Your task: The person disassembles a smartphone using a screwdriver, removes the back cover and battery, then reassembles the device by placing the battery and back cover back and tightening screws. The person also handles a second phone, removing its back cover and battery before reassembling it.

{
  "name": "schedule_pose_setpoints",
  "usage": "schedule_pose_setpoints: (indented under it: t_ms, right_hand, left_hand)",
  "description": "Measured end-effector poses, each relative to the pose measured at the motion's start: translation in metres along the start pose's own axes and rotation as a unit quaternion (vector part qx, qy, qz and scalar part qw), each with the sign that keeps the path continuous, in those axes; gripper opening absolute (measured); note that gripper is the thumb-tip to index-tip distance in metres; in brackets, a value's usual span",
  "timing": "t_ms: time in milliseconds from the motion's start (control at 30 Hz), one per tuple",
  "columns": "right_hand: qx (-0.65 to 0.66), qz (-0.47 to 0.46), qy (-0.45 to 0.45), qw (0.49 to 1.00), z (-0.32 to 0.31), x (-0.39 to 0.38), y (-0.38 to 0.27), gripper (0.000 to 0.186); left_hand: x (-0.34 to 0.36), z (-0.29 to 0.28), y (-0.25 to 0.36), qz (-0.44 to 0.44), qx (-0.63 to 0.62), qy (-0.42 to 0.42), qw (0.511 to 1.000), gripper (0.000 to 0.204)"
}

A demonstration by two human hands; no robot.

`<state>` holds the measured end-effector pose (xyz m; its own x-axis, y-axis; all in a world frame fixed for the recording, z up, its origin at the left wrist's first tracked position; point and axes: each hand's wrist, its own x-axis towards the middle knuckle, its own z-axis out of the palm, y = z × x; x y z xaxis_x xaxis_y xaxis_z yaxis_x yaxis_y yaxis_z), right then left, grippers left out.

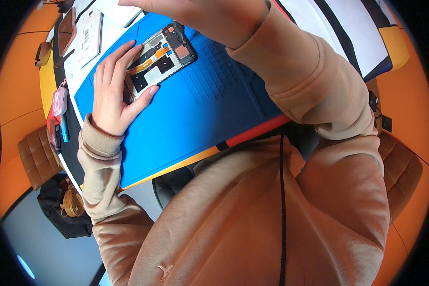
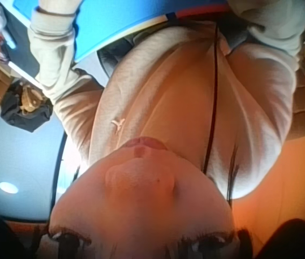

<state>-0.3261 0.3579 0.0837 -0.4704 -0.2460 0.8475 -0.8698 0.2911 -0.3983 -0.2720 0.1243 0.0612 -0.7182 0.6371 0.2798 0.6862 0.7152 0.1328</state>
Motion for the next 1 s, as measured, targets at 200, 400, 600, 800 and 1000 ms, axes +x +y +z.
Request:
schedule_pose_setpoints:
  t_ms: [200,400,600,800,1000]
  right_hand:
    - [0.015,0.037,-0.001,0.999,0.0021,-0.0004,-0.0017,0.011]
    - [-0.008,0.001,-0.005,1.0,-0.0019,0.0009,-0.0014,0.011]
    - [0.012,-0.013,0.015,1.0,0.0035,0.0009,0.0017,0.01]
    - [-0.021,0.006,-0.004,1.0,0.0008,0.0,-0.0003,0.01]
    - [-0.023,-0.002,-0.003,1.0,0.0022,-0.0005,0.0015,0.01]
  left_hand:
    - [-0.0001,0.0001,-0.0004,0.002,0.004,0.0,1.0,0.066]
    - [0.0001,-0.0006,0.0006,-0.001,-0.003,-0.001,1.0,0.066]
    - [0.0,-0.0013,0.0009,-0.004,0.001,-0.007,1.0,0.067]
    - [-0.0005,-0.0004,0.0,-0.004,0.004,-0.009,1.0,0.068]
    - [-0.0005,-0.0002,-0.0001,-0.004,0.005,-0.009,1.0,0.068]
